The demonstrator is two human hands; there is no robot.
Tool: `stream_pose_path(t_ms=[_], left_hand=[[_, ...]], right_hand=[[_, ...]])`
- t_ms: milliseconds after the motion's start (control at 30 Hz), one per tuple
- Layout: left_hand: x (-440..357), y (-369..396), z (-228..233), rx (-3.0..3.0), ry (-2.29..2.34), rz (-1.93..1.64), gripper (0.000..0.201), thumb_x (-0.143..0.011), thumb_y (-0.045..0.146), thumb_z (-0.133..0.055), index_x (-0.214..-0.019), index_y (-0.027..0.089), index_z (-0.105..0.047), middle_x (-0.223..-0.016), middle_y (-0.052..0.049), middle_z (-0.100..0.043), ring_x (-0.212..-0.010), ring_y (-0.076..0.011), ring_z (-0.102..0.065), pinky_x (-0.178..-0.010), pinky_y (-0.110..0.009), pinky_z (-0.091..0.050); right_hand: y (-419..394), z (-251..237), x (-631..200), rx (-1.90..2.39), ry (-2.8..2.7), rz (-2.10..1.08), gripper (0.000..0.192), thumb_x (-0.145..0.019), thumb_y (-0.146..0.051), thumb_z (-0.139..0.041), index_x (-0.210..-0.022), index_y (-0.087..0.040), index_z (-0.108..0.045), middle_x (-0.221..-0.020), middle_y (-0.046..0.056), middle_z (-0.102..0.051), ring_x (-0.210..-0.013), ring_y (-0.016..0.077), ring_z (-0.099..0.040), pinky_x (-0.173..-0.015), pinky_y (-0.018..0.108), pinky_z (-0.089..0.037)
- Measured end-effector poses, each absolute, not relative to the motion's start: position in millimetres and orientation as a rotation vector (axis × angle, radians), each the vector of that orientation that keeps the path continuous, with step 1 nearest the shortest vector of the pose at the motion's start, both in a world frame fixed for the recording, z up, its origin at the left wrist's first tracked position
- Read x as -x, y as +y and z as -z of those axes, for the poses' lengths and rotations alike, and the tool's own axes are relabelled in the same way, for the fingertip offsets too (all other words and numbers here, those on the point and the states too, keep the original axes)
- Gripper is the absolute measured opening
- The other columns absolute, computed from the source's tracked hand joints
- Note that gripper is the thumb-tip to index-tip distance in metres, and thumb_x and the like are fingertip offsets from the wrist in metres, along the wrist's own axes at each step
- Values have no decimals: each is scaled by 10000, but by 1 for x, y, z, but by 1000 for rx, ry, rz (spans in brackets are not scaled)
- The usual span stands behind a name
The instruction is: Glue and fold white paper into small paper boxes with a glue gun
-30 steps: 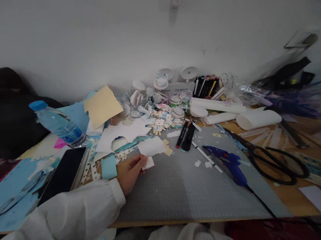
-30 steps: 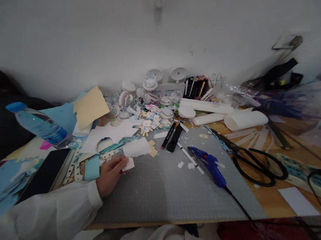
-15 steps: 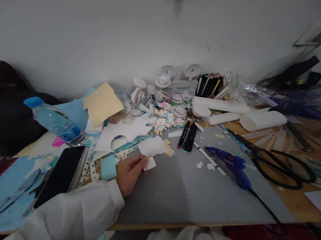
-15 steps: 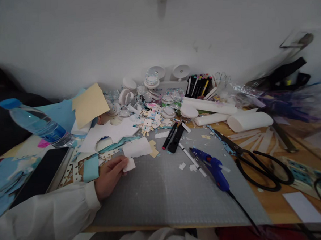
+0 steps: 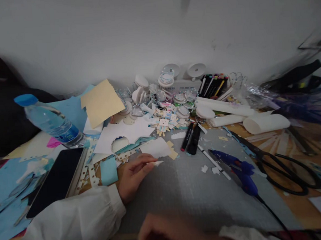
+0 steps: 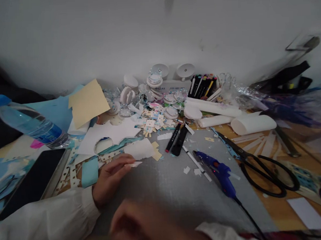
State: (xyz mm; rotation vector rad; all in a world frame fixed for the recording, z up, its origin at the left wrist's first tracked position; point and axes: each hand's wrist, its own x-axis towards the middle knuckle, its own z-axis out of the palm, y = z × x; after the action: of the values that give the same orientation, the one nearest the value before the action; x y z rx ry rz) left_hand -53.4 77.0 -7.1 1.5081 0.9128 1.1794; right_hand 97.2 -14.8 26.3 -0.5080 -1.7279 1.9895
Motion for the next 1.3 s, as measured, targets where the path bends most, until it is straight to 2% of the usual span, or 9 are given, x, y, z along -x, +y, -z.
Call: stream_pose_path(t_ms=[67, 167, 300, 467, 667, 800, 967, 1067, 1300], left_hand=[[53, 77, 2, -1546, 865, -1201, 130, -826, 267, -673, -926, 216, -737, -973, -64, -662, -950, -195, -613, -842, -308, -490], [51, 74, -4, -1616, 824, -1251, 175, -781, 203, -718, -953, 230, -722, -987, -60, -643, -962, -192, -601, -868, -313, -476], [46, 67, -5, -1872, 836, -1301, 342, -763, 122, -729, -1073, 245, -651, -1042, -53, -624, -1010, -184, -584, -907, -301, -455], [44, 72, 1, -1816, 785, -1186, 537, -746, 220, -762, -1231, 259, -537, -1116, -67, -573, -1030, -204, -561, -886, -311, -482], [48, 79, 0, -1879, 728, -991, 432, -739, 279, -769, -1141, 251, -613, -1080, -83, -591, -1044, -240, -557, -920, -368, -453], [48, 77, 0, -1892, 718, -995, 395, -715, 253, -790, -1080, 252, -640, -1035, -68, -596, -1005, -222, -561, -894, -346, -457], [49, 76, 2, -1807, 733, -1026, 385, -726, 223, -779, -1083, 249, -637, -1021, -59, -584, -971, -200, -566, -869, -319, -465], [50, 74, 1, -1780, 745, -1037, 377, -730, 202, -774, -1079, 243, -637, -1020, -58, -583, -966, -191, -567, -866, -305, -467], [48, 73, -3, -1780, 744, -1044, 312, -760, 170, -740, -1052, 221, -641, -967, -60, -603, -924, -184, -577, -824, -292, -484]], right_hand=[[6, -27, -120, 895, -1529, -1833, 230, -939, -403, -480, -958, -184, -548, -760, -12, -600, -646, 78, -548, -592, 197, -449], [40, -23, -142, 1053, -1405, -1834, 418, -900, -554, -452, -755, -166, -511, -600, -28, -529, -480, 66, -491, -458, 188, -392], [62, -9, -143, 1043, -1401, -1840, 465, -859, -628, -445, -741, -180, -487, -549, -44, -487, -419, 68, -440, -386, 189, -324], [57, 0, -140, 980, -1438, -1732, 440, -871, -604, -465, -734, -186, -465, -560, -64, -428, -456, 53, -378, -422, 190, -294], [53, -2, -145, 924, -1506, -1694, 408, -914, -532, -457, -705, -182, -466, -549, -59, -426, -472, 55, -359, -439, 199, -273], [50, 0, -146, 917, -1523, -1690, 398, -929, -490, -462, -680, -180, -469, -541, -55, -437, -476, 57, -368, -444, 200, -269], [49, -1, -147, 871, -1461, -1666, 339, -922, -511, -464, -808, -192, -463, -636, -45, -465, -529, 67, -407, -482, 198, -338], [50, -3, -147, 882, -1449, -1594, 280, -913, -476, -505, -879, -199, -470, -698, -32, -481, -568, 75, -432, -491, 196, -368], [51, 0, -144, 979, -1578, -1334, 173, -910, -343, -536, -813, -206, -496, -667, -39, -474, -560, 79, -437, -494, 200, -367]])
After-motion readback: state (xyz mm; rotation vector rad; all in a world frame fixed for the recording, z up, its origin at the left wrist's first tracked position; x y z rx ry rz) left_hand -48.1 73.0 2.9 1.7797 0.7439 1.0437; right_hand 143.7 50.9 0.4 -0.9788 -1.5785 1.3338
